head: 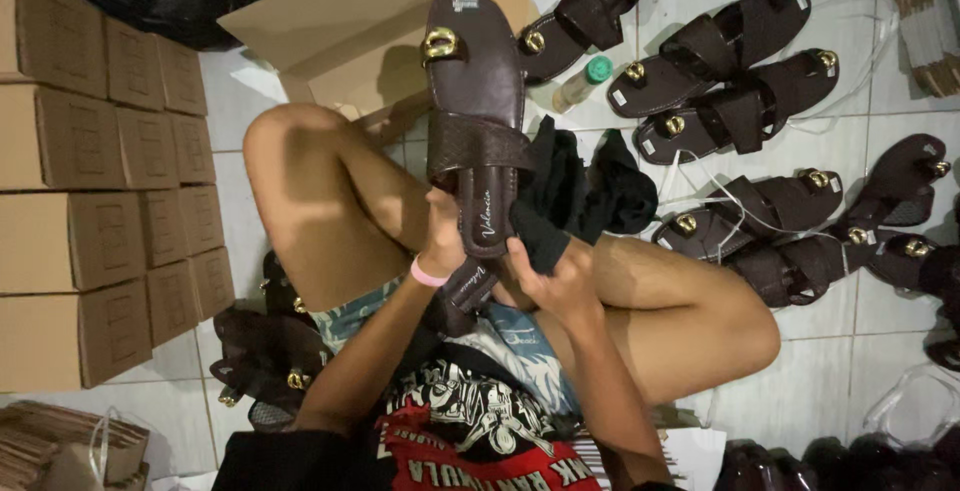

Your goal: The person sits on the floor and wipes brown sandals with a black cloth, then places them into cardboard boxes. The person handles multiple sandals, wiping the straps and soles before packing them.

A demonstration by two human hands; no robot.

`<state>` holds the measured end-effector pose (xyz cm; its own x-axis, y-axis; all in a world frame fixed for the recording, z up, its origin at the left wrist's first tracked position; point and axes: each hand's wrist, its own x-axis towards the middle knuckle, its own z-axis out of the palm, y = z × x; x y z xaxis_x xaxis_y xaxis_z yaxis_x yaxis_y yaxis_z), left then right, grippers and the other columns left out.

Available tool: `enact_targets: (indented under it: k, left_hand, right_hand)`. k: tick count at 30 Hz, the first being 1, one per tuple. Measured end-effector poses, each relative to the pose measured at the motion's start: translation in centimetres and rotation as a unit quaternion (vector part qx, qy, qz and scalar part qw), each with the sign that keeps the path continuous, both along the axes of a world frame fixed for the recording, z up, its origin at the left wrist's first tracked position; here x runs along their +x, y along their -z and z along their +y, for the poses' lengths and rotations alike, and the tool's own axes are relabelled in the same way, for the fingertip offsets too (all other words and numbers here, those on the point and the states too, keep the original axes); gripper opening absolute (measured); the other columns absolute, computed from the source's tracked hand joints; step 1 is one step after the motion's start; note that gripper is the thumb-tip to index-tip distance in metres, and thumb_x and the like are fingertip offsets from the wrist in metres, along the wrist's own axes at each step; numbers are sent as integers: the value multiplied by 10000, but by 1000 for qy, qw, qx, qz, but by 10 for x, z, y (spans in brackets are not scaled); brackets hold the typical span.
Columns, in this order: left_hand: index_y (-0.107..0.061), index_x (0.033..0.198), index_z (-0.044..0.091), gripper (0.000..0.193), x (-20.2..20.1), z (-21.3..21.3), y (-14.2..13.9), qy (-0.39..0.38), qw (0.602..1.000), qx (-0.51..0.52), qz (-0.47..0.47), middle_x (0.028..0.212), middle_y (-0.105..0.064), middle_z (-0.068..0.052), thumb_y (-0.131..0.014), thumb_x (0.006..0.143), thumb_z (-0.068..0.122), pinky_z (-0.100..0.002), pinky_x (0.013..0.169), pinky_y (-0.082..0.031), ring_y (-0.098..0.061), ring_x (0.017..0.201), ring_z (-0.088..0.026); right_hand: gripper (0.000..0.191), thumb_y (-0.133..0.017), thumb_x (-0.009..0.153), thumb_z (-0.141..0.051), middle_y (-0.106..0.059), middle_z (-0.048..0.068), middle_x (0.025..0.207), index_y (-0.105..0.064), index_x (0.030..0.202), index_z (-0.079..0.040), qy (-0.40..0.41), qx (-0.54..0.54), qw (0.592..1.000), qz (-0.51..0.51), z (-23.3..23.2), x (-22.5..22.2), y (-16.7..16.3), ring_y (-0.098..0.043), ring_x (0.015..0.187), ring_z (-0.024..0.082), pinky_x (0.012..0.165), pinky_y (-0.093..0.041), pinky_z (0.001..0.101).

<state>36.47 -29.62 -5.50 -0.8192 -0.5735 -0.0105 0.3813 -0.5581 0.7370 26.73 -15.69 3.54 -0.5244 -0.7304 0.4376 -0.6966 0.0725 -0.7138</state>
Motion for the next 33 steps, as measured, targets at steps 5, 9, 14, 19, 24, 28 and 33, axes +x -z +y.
enact_targets:
  k: [5,9,14,19,24,28,33]
  left_hand:
    - [-461,1503,-57,1082,-3,4,-14,22,1000,9,-6,1284,-639,-122,-340,933,854,-330,899,-549,-638,1057,-183]
    - [-355,1593,-40,1126,-13,10,-39,-16,998,-48,-25,1454,-542,-151,-301,942,877,-375,1112,-480,-563,1277,-219]
    - [-123,1674,46,1107,-22,1,-72,-14,995,-94,-36,1681,-305,-136,-182,930,864,-393,1306,-282,-356,1543,-259]
    - [-247,1638,6,1084,-14,1,-74,-38,974,-196,-106,1687,-305,-180,-76,958,833,-373,1299,-274,-359,1551,-282]
    - [-477,1484,-72,1096,-7,18,-54,-40,823,-470,-315,1253,-497,-286,-154,898,796,-405,1031,-458,-538,1178,-446]
    - [-523,1462,-20,650,-7,19,-48,-104,843,-449,-279,1171,-480,-246,-246,1124,461,-432,984,-485,-558,1056,-402]
    - [-556,1460,-3,678,-3,17,-51,-95,851,-432,-284,1084,-475,-217,-218,1078,445,-410,922,-477,-547,978,-364]
  right_hand:
    - [246,-765,899,-50,-755,213,973,-717,1097,87,16,8,1000,4,-1,-3,6,-757,805,329,729,-601,387]
    - [223,-762,912,-63,-755,204,934,-722,1076,82,59,2,997,-56,4,0,18,-764,797,309,711,-600,375]
    - [110,-798,880,-63,-755,171,822,-755,918,31,21,36,999,4,14,-1,23,-750,696,296,651,-582,374]
    - [154,-794,888,-92,-751,167,844,-737,937,42,22,3,1000,5,6,1,20,-750,726,303,669,-588,380]
    - [176,-802,846,-107,-737,194,877,-762,914,50,-1,23,993,120,2,3,23,-696,689,360,665,-573,424]
    - [163,-812,726,-138,-693,219,816,-741,788,-5,-41,43,987,147,11,0,28,-675,643,367,626,-565,435]
    - [204,-884,799,-121,-670,174,780,-705,761,-31,5,29,992,122,13,-6,35,-660,629,340,582,-538,399]
